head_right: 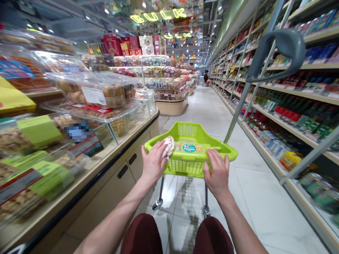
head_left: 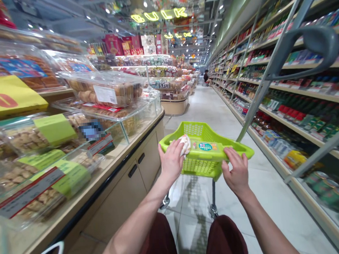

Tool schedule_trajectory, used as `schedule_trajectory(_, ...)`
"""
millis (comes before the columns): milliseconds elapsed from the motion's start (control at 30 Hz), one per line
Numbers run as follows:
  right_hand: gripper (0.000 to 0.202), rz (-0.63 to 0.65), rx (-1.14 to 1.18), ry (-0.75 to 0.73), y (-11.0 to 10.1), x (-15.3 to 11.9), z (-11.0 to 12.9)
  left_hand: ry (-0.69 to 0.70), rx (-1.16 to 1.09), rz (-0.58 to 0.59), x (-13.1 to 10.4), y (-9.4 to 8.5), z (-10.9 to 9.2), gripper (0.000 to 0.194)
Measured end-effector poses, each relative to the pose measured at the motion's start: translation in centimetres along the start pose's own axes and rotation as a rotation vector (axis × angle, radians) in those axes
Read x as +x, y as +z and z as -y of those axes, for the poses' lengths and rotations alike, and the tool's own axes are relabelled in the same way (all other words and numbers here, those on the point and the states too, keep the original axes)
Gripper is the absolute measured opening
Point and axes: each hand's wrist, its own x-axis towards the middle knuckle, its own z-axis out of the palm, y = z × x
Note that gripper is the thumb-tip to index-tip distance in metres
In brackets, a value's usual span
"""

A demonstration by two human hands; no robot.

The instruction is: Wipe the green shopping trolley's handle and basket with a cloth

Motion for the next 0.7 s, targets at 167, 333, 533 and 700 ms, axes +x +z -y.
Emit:
schedule_trajectory(167,0.036,-0.040,0.026,0.031,0.1,0.3,1.1,0.054,-0.024,0.037,0.3,0.2,-1.6,0.041)
schedule_trajectory(333,0.041,-0.018,0.182,-0.108,0.5,1.6,4.4,0.142,-0.110,0.074,1.5,2.1,-5.4,0.044)
schedule_trajectory(533,0.039,0.034,0.159,-0.136,1.7,2.7,5.9,0.123,-0.139,0.149,1.1,1.6,-2.8,0.064)
schedule_trajectory(700,0.023,0.035,0.076,-0.105,3.4,3.9,6.8,0.103,-0.034,0.224,0.4,-0.3,0.2,0.064)
